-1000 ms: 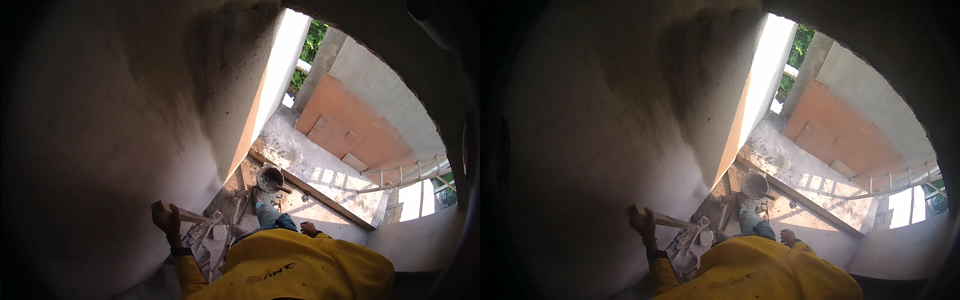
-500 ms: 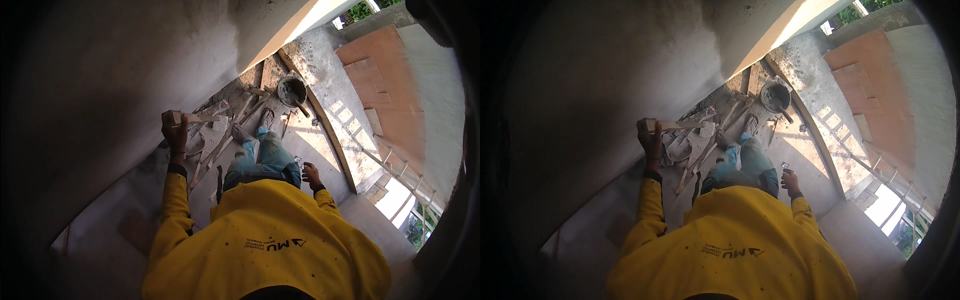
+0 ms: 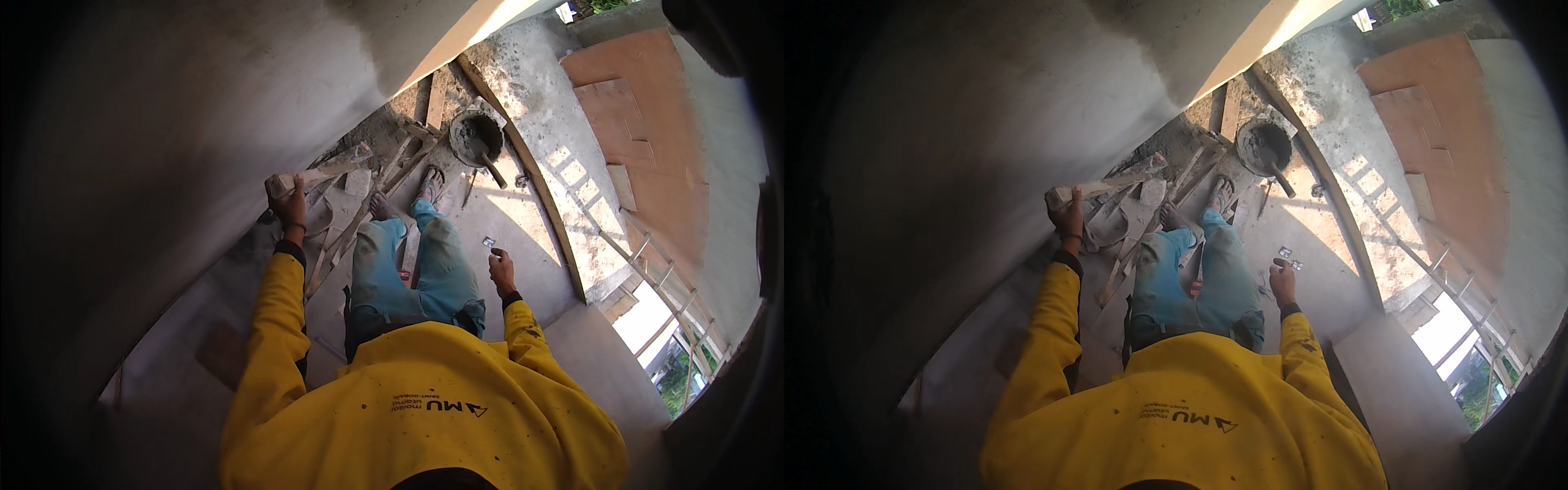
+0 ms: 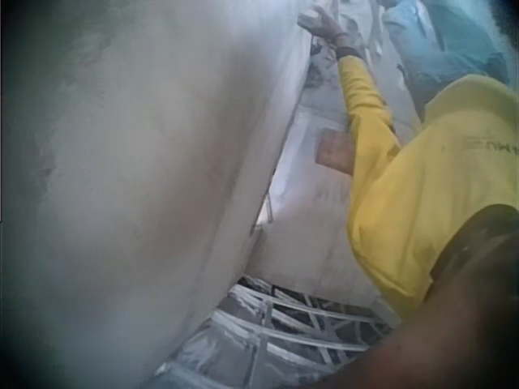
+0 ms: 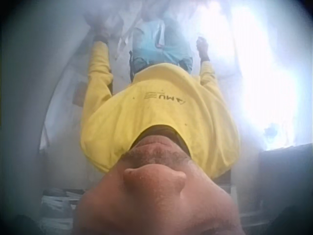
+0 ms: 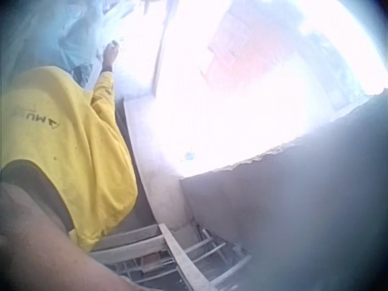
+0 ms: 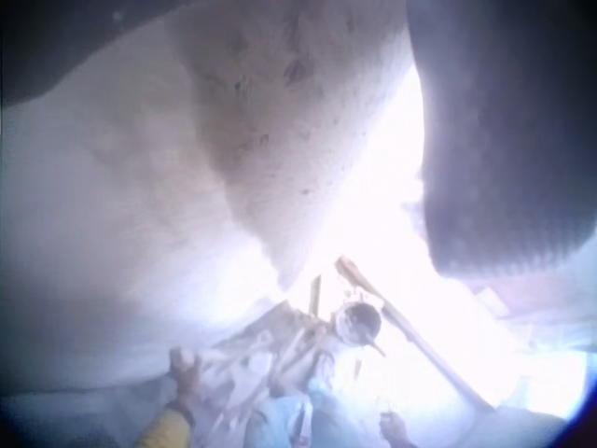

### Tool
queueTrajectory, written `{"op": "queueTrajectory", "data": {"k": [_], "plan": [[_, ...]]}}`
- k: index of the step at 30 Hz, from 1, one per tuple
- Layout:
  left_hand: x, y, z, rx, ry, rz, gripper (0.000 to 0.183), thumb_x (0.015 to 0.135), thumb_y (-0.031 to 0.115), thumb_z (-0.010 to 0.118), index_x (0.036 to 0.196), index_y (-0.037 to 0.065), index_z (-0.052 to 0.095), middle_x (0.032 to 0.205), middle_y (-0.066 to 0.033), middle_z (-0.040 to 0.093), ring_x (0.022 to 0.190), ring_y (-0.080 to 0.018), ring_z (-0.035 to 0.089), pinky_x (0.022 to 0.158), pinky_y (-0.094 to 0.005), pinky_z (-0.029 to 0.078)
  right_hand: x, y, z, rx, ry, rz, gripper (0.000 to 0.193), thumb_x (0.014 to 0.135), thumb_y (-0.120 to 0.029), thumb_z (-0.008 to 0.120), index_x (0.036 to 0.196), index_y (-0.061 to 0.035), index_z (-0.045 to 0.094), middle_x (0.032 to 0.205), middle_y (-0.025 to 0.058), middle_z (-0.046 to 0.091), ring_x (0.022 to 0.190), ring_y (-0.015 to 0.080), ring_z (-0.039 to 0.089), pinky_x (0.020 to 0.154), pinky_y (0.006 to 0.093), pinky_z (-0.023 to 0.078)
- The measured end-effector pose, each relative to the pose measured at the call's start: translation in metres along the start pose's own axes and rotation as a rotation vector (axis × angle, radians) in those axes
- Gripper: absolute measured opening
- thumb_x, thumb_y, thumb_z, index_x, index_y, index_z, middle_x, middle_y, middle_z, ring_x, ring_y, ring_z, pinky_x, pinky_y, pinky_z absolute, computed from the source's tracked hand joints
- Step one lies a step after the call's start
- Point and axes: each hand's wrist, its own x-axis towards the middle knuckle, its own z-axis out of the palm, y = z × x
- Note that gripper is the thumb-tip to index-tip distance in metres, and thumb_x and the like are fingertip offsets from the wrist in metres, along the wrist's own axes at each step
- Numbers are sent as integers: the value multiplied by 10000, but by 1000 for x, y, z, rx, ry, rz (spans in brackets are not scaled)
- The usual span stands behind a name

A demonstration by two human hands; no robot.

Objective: The person scoops wet cement from a bucket using a trowel and applies it to a curved wall. They spread the cement with the trowel and smooth the surface using a long wooden straightedge.

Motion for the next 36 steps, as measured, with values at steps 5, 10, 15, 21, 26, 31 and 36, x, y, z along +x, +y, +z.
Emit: {"op": "queueTrajectory", "data": {"k": [5,10,15,21,26,31,36], "plan": [[10,-71,88,-101,-2,-216,417,816,260,877,1059,19,637,1038,-110,727,932,-256,720,858,-404,584,82,-49,54,-259,164,-244,422,928,-213,602,1310,-33,622,1014,184,646,1042,317,602,958,418,483],[32,-151,192,-74,-26,-282,455,788,240,902,1087,-21,681,1112,-149,743,983,-266,731,869,-407,590,149,-71,117,-312,250,-477,408,925,-165,631,1310,-34,597,1152,209,594,1099,378,576,988,471,469],[46,-229,296,-141,-64,-311,424,779,213,907,1061,-18,690,1072,-143,756,952,-252,737,877,-399,587,193,-77,129,-383,348,-597,403,925,-126,647,1321,-73,595,1199,197,584,1163,374,554,1020,475,460],[48,-299,407,-70,-95,-246,496,751,250,920,1106,-1,680,1098,-150,751,979,-281,735,900,-393,577,228,-85,113,-316,402,-617,320,933,-113,624,1247,-52,645,1172,175,606,1117,359,588,1009,450,462],[53,-403,495,173,-40,-200,699,729,352,925,1251,10,611,1194,-184,720,1060,-366,711,937,-435,565,257,-93,118,-260,491,-719,317,914,-133,614,1208,-26,669,1151,165,635,1104,313,596,976,410,466],[109,-449,541,289,-71,-258,788,755,449,891,1289,-32,566,1200,-226,710,1092,-371,703,940,-449,559,277,-76,122,-175,610,-816,359,942,-262,620,1195,-15,683,1143,145,659,1061,277,603,928,379,477],[142,-479,541,354,-138,-226,899,810,519,830,1247,-201,517,1252,-339,558,1178,-457,593,1024,-480,500,273,-56,118,17,558,-724,369,969,-265,624,1249,-28,666,1175,127,678,1071,245,636,934,374,505]]}}
